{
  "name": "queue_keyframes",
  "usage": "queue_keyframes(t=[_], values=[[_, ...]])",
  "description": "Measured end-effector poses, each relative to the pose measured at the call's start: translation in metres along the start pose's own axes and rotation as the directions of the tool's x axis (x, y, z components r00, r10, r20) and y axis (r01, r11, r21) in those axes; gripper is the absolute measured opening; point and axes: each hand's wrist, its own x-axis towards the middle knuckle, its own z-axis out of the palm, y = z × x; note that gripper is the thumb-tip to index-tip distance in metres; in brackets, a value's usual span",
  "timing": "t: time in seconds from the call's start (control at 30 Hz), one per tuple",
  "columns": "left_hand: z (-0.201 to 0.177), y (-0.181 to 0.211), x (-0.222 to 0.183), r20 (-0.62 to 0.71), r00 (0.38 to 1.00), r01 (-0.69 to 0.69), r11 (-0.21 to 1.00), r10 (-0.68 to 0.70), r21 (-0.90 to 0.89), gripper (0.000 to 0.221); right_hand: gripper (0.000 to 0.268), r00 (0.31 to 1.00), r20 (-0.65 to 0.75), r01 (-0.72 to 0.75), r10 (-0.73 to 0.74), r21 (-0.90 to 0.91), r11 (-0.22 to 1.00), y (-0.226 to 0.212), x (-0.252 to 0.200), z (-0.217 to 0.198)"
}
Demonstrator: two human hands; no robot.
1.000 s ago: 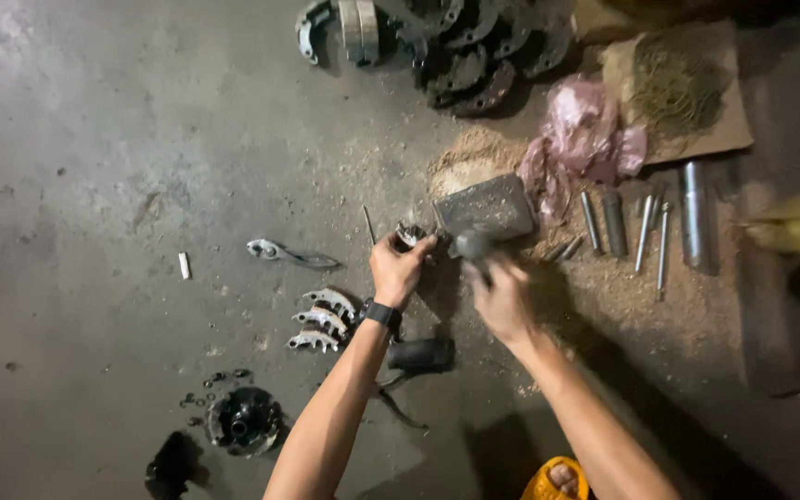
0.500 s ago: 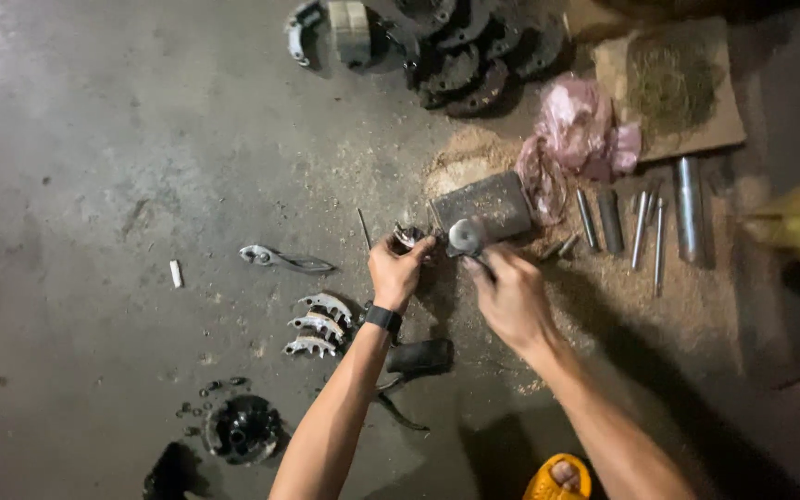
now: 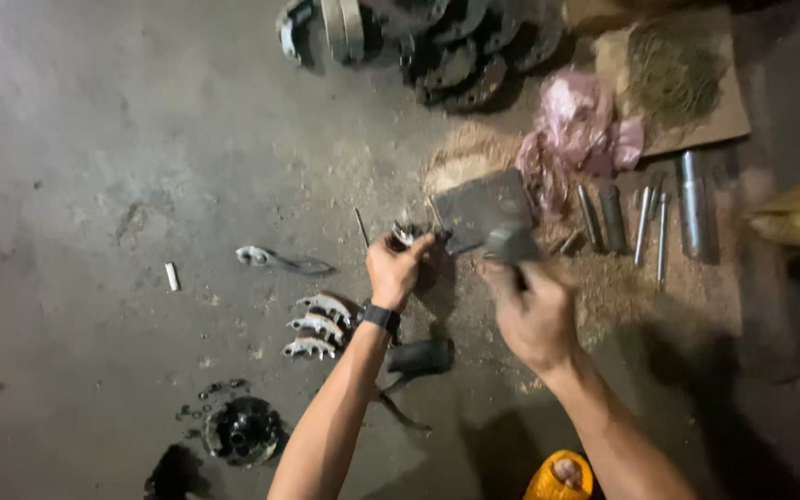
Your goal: The person sits on the workshop floor and disassembles a motorcycle clutch hub assembly by hand, pulling small pins, springs and plates out of the hub and laying them on the concrete. They use pliers to grip a component, briefly handle a cloth, and continue extracting small parts one at a time.
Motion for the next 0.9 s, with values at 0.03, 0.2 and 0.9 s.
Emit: queue_keyframes(t=[0.03,0.2,0.9], values=[[0.0,-0.004,-0.003,0.003,1.0,0.01,1.0,-0.01,0.003,0.044,0.025,1.0,0.007,-0.009,0.009,0.0,1.0,-0.001,-0.001,0.003],[0.001,-0.004,0.0,0.031,0.999,0.031,0.993,-0.027,-0.116,0.042,0.029,0.811,-0.298,0.549,-0.503,0.093,0.831,0.03,0.015,0.036],[-0.003,0.002,-0.001,0.021,0.999,-0.032,0.995,0.034,-0.09,0.034,0.014,0.875,-0.333,0.395,-0.352,0.07,0.916,-0.001,0.007,0.0]])
